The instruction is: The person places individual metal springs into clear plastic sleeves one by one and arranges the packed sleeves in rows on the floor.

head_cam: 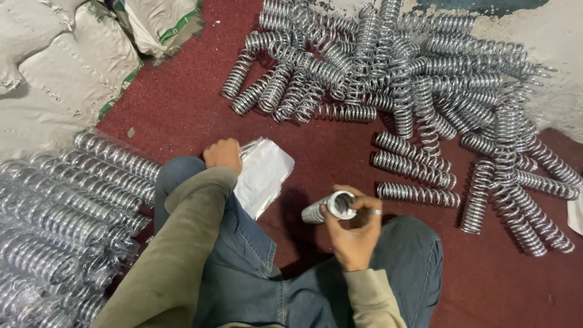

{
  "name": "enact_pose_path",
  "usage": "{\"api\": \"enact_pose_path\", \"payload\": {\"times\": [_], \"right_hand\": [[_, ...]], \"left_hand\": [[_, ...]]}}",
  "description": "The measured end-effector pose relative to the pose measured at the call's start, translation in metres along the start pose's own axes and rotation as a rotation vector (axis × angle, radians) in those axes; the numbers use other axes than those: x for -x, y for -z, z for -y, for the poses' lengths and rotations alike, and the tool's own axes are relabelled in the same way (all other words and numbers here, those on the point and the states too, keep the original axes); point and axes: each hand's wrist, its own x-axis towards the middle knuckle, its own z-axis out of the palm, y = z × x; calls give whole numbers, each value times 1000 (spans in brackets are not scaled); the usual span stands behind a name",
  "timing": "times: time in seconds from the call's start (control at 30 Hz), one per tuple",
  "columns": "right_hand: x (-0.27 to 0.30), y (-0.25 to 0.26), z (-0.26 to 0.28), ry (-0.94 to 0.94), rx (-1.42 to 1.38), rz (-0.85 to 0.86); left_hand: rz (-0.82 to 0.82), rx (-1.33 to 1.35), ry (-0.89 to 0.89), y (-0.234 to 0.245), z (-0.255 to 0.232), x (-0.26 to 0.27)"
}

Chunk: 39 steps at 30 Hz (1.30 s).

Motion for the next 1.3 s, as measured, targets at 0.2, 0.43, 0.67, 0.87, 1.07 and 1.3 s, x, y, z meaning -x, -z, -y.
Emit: {"api": "enact_pose_path", "payload": {"times": [0.2,0.43,0.67,0.87,1.07,1.3], "right_hand": [[16,-21,-7,-101,-12,88],[2,-10,6,-96,2,97],[-1,5,70,72,-103,297],[23,18,73,84,164,128],[50,21,78,-209,41,138],[46,51,63,-656,-688,203]], "left_hand": [[-779,546,-231,82,-17,89],[-1152,802,-819,179,-51,178],[-658,780,-1077,166,-50,252],[60,1588,-669,112,-55,301],[457,1964,-207,79,-93,327],[821,1501,-617,101,-75,309]]}}
